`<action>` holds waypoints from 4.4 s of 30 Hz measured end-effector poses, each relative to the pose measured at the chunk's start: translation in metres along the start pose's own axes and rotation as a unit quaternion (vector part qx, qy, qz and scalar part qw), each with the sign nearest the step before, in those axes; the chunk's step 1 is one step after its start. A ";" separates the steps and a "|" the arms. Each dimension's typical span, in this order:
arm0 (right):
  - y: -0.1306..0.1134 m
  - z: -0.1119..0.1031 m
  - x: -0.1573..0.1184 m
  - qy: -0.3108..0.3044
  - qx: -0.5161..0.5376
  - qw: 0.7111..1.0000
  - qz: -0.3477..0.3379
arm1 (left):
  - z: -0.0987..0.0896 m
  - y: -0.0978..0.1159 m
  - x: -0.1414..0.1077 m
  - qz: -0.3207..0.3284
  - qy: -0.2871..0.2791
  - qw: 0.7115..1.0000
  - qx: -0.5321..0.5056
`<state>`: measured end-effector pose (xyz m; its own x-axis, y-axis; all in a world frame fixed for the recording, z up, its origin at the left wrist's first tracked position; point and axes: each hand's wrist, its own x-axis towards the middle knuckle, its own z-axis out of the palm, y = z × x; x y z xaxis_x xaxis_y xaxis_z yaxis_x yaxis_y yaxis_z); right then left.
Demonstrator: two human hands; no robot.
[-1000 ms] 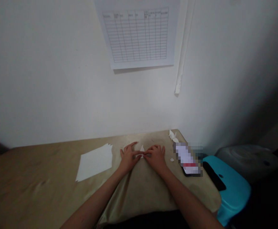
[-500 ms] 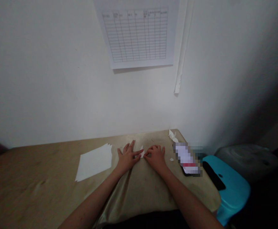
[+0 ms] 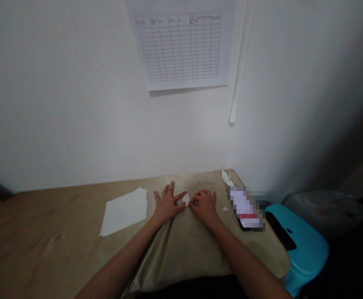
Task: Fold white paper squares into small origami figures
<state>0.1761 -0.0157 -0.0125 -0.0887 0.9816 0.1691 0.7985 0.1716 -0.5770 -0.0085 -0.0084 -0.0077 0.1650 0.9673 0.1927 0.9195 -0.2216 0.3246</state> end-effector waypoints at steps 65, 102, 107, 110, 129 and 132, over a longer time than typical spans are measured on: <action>-0.002 -0.001 -0.001 -0.008 -0.020 1.000 -0.001 | -0.002 -0.010 0.003 0.075 -0.025 0.995 -0.062; -0.004 -0.003 0.000 -0.016 -0.012 1.000 -0.010 | 0.003 -0.014 0.002 0.038 -0.005 0.999 -0.024; 0.000 0.003 0.002 0.001 -0.028 1.000 -0.012 | 0.001 -0.013 0.003 0.023 -0.007 0.999 -0.036; 0.002 0.006 0.003 0.007 -0.044 0.999 -0.012 | 0.000 -0.012 0.004 0.018 -0.008 0.999 -0.044; 0.001 0.003 0.005 0.010 0.001 0.999 -0.053 | -0.006 -0.007 0.004 0.004 -0.002 0.996 -0.086; 0.001 0.000 0.006 0.006 0.029 0.996 -0.088 | -0.007 -0.007 0.003 0.022 0.005 0.995 -0.092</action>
<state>0.1766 -0.0098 -0.0124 -0.2162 0.9350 0.2812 0.7360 0.3453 -0.5822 -0.0165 -0.0049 -0.0030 0.2000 0.9549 0.2195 0.8299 -0.2842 0.4800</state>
